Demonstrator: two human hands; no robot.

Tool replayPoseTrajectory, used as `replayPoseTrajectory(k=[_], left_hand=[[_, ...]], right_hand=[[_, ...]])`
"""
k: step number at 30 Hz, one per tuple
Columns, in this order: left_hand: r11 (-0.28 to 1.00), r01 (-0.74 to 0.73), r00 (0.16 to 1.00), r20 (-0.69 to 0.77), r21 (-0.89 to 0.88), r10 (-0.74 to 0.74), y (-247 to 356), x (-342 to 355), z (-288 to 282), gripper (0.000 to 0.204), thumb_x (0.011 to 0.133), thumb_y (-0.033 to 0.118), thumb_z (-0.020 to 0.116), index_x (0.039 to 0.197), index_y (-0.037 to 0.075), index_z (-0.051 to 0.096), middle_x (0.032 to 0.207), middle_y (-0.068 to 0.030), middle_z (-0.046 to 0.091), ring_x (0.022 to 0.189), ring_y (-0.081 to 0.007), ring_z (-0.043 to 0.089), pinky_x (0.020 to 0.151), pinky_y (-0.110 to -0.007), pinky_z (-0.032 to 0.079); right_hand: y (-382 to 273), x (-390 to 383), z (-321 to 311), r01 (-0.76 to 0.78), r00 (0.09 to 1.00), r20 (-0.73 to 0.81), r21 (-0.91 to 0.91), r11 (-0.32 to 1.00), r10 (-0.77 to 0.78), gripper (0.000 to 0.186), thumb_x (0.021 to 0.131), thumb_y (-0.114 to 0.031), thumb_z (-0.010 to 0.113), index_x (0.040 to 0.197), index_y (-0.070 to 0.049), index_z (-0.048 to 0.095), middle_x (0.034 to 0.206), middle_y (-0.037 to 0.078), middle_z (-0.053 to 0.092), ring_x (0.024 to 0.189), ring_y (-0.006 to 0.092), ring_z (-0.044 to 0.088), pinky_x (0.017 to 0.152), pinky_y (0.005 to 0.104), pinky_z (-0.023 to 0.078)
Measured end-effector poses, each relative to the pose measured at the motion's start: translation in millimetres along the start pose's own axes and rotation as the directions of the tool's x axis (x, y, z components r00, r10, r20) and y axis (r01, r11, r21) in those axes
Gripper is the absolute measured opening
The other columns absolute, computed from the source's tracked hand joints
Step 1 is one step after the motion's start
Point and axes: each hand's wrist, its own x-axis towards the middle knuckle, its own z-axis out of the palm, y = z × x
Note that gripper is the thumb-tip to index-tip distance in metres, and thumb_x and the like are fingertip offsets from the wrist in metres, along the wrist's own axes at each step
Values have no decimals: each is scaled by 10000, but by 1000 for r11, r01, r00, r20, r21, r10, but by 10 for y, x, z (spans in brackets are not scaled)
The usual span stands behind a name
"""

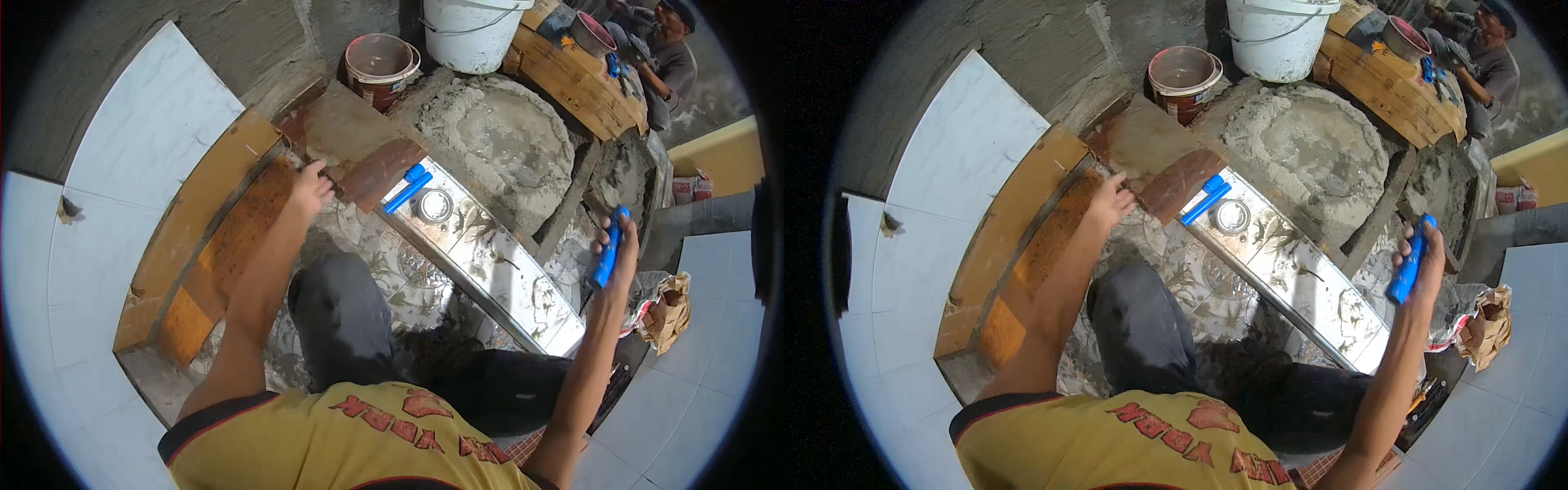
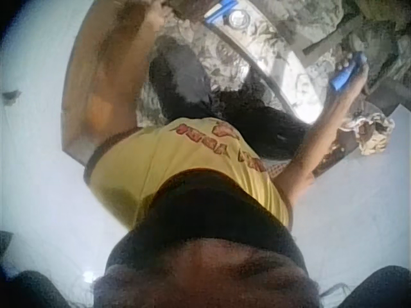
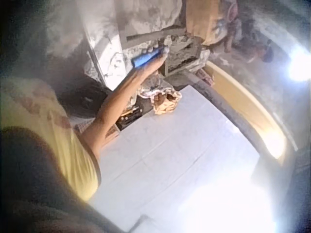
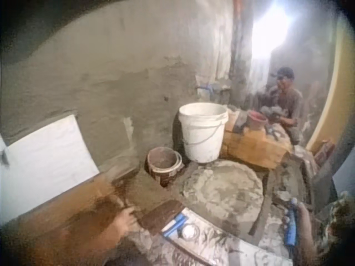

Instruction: The person prepares a blue pipe by wrapping white sealant tape around a threaded end, then applies a dark substance from a small can to the pipe using a small brush, and finally spreads mortar onto a surface with a trowel to secure a plumbing fixture.

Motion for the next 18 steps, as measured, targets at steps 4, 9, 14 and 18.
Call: replayPoseTrajectory(k=[4,9,14,18], left_hand=[[986,43,999,38,-160,-38,-83,-1,14,627,891,293,722,1382,21,441,1351,-161,484,1251,-293,483,1033,-423,432],[963,-53,939,315,-262,137,167,-39,-56,335,932,183,670,1222,55,564,1175,-114,605,1037,-248,605,938,-391,494],[946,-300,940,128,-124,315,550,-492,72,50,940,104,645,957,92,599,850,-22,580,725,-146,550,727,-335,482],[911,-344,890,232,-226,394,781,-1054,392,66,938,116,662,940,85,603,893,-13,620,812,-140,591,762,-307,479]], right_hand=[[173,412,-3,-193,963,237,273,943,128,181,954,-245,606,979,-112,486,772,27,572,551,105,524,449,256,458],[388,406,193,-174,967,223,217,961,124,195,928,-244,609,984,-86,511,746,37,576,554,120,535,452,264,459],[379,389,8,-159,973,193,174,972,124,180,923,-240,606,973,-85,528,750,36,588,536,121,538,447,275,473],[218,362,-90,-138,982,147,145,980,117,174,916,-236,605,975,-87,536,742,38,596,539,121,553,452,275,480]])
